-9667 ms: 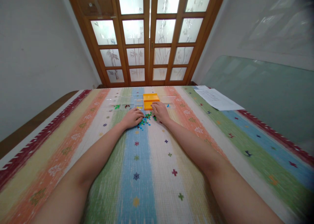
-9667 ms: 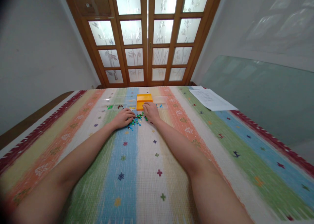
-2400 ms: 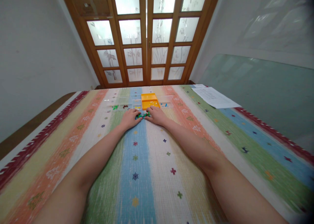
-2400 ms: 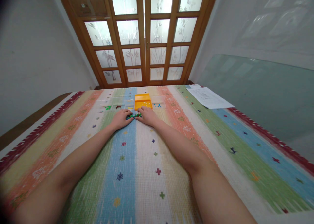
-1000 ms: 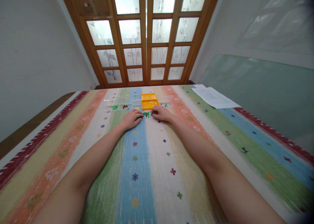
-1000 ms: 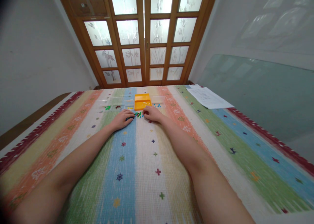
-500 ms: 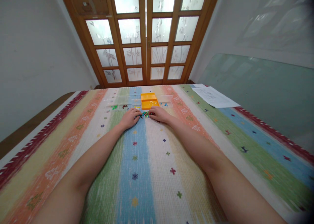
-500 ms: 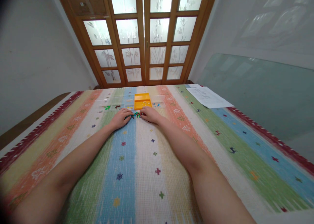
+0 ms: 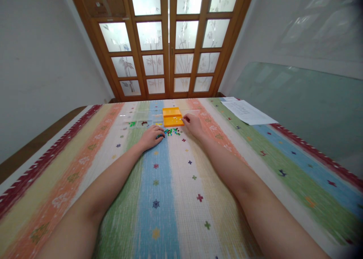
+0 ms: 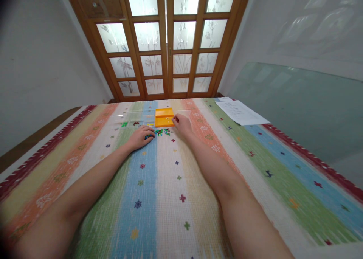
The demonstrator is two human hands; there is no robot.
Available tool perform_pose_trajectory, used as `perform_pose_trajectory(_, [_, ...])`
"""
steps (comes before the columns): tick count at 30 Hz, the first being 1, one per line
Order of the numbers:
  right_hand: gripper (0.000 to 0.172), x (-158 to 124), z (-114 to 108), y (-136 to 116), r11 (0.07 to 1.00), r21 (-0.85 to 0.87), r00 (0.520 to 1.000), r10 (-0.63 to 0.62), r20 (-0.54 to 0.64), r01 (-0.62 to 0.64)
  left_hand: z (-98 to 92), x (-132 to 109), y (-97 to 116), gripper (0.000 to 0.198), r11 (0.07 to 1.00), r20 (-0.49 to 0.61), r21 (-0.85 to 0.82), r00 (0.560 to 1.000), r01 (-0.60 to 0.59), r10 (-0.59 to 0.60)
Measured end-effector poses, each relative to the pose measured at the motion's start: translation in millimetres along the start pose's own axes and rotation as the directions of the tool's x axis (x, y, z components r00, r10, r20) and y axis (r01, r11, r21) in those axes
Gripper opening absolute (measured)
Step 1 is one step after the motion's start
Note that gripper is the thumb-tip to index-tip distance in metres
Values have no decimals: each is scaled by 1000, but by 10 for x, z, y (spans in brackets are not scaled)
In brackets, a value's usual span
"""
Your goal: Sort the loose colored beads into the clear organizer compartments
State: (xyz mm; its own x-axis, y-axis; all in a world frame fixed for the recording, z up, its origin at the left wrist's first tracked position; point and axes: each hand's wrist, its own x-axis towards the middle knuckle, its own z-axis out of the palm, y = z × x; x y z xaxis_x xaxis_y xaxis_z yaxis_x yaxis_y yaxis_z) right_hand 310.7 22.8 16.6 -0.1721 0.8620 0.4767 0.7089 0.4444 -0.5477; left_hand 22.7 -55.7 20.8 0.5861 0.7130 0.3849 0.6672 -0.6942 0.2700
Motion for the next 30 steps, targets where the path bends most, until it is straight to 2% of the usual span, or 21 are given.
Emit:
perform_pose_trajectory(5, [23, 68, -70, 277, 981, -26, 968, 183, -173, -191, 21, 2, 4, 19, 1000, -18, -9, 1000, -19, 19])
perform_pose_trajectory(10, [25, 55, 1, 311, 964, -13, 947, 258, -192, -265, 34, 8, -9, 19, 999, -23, -13, 999, -47, 47])
perform_pose_trajectory(16, [26, 11, 50, 149, 978, -15, 968, 205, -145, -210, 35, 11, -15, 19, 998, -17, -27, 998, -64, 64])
perform_pose_trajectory(25, [25, -75, 162, -29, 998, -37, 998, 53, -38, -55, 8, 16, -9, 16, 999, -30, -45, 999, -30, 29])
perform_pose_trajectory(30, [23, -108, 166, -86, 998, -60, 1000, -21, 5, 21, 1, 20, -27, 18, 997, -84, -40, 994, 62, -65])
